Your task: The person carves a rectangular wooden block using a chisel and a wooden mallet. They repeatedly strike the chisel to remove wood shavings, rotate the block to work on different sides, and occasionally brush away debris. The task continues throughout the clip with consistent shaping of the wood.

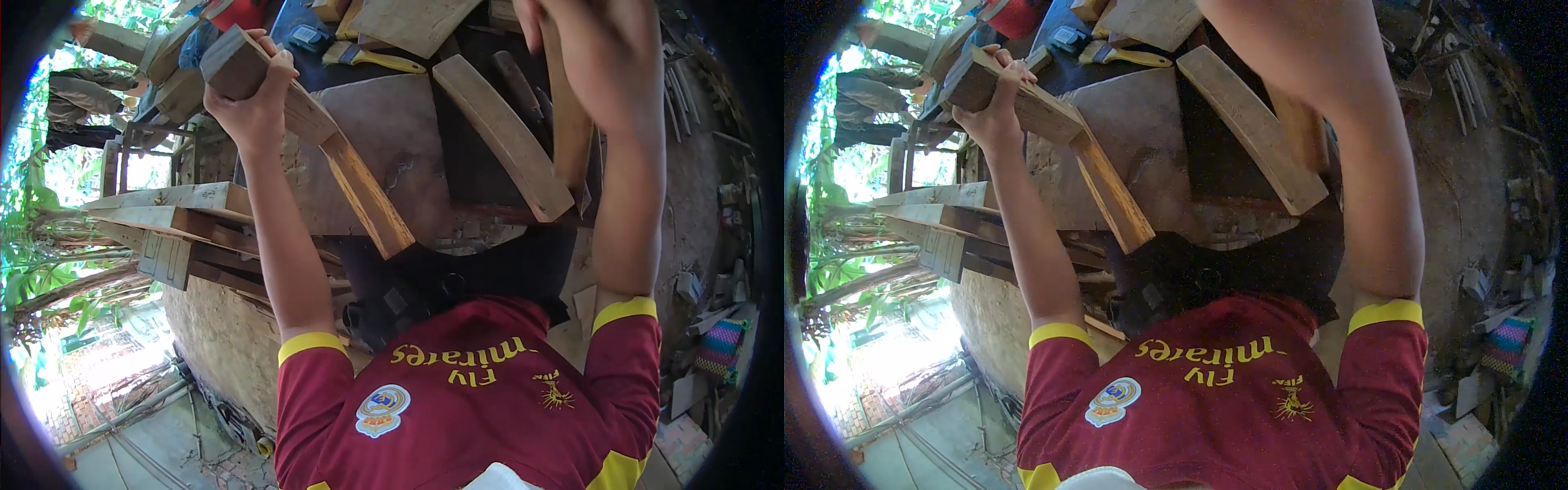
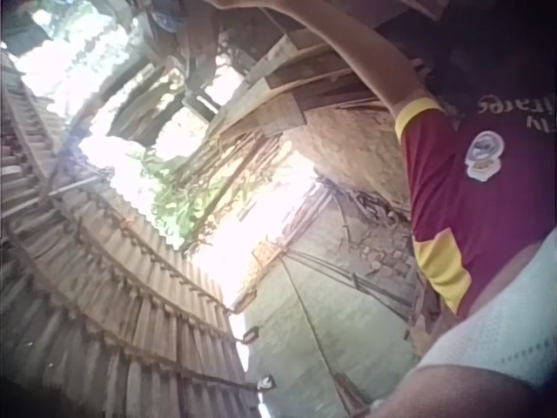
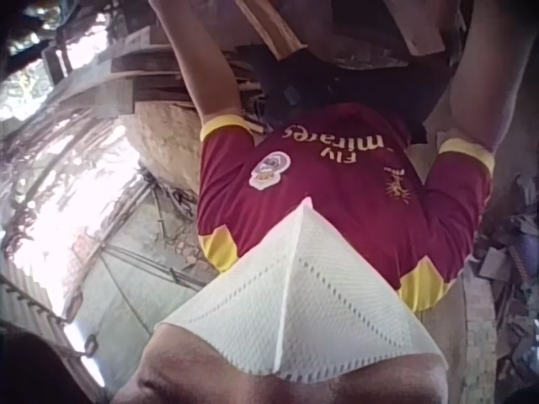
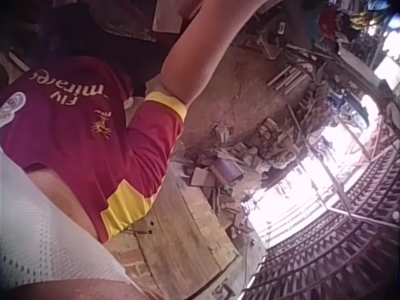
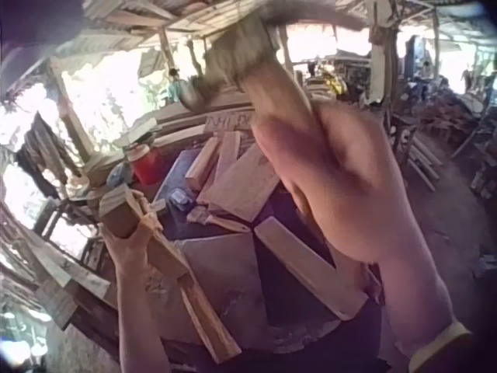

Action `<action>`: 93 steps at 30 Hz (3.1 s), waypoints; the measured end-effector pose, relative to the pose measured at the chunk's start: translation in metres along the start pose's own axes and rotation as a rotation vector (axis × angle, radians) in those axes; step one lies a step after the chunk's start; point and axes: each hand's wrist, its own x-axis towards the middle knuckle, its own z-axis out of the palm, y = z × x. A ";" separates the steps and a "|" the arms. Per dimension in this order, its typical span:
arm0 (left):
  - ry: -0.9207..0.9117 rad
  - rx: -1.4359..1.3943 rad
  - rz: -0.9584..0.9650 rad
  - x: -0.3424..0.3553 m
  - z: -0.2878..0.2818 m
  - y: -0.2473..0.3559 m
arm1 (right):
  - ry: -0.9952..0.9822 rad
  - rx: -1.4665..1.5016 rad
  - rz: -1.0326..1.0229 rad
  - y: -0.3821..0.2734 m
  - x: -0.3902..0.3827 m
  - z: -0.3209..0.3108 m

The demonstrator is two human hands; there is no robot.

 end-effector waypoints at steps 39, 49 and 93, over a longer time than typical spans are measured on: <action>0.136 -0.183 -0.299 -0.027 -0.022 0.024 | -0.232 -0.103 0.741 0.063 -0.129 0.086; 0.085 0.103 -0.705 -0.038 -0.032 0.048 | -0.246 -0.381 0.672 0.074 -0.108 0.104; 0.417 -0.781 -0.716 -0.192 -0.011 0.130 | -0.737 0.198 0.430 -0.036 -0.170 0.095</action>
